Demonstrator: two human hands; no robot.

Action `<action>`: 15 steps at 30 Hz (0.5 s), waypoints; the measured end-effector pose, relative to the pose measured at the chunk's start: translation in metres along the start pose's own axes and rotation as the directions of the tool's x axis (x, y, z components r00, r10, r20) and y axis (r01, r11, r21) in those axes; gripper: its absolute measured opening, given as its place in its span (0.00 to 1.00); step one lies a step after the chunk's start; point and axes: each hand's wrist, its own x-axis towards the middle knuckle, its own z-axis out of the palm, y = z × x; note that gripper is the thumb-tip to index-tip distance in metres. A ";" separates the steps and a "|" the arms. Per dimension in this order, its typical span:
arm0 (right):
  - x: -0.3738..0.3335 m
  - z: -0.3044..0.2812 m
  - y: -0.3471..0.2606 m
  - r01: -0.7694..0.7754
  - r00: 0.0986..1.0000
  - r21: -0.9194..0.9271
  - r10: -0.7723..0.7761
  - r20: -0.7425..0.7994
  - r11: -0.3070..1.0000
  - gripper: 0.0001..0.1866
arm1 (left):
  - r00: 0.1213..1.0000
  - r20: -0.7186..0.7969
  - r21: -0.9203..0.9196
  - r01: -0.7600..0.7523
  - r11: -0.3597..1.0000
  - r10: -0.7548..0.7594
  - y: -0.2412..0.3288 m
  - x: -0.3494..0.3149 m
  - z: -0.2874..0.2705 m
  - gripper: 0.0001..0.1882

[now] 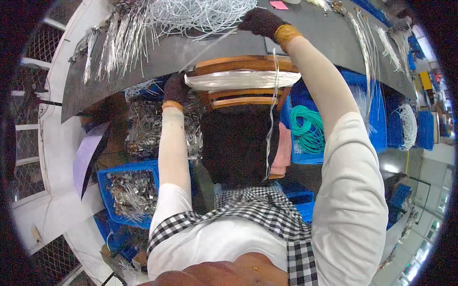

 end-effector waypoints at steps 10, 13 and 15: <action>-0.311 0.077 0.167 -0.547 0.837 0.201 0.537 0.106 0.812 0.12 | 0.951 0.149 -0.124 0.290 0.949 -0.271 0.016 -0.043 0.003 0.17; -0.397 0.172 0.081 -0.330 0.940 -0.194 0.341 0.028 0.924 0.12 | 0.970 0.047 -0.611 0.216 0.762 -0.238 0.109 -0.094 0.006 0.12; -0.422 0.220 0.009 -0.376 0.922 0.341 0.384 0.047 0.862 0.11 | 0.989 -0.006 -0.397 -0.138 0.908 0.148 0.172 -0.119 0.010 0.15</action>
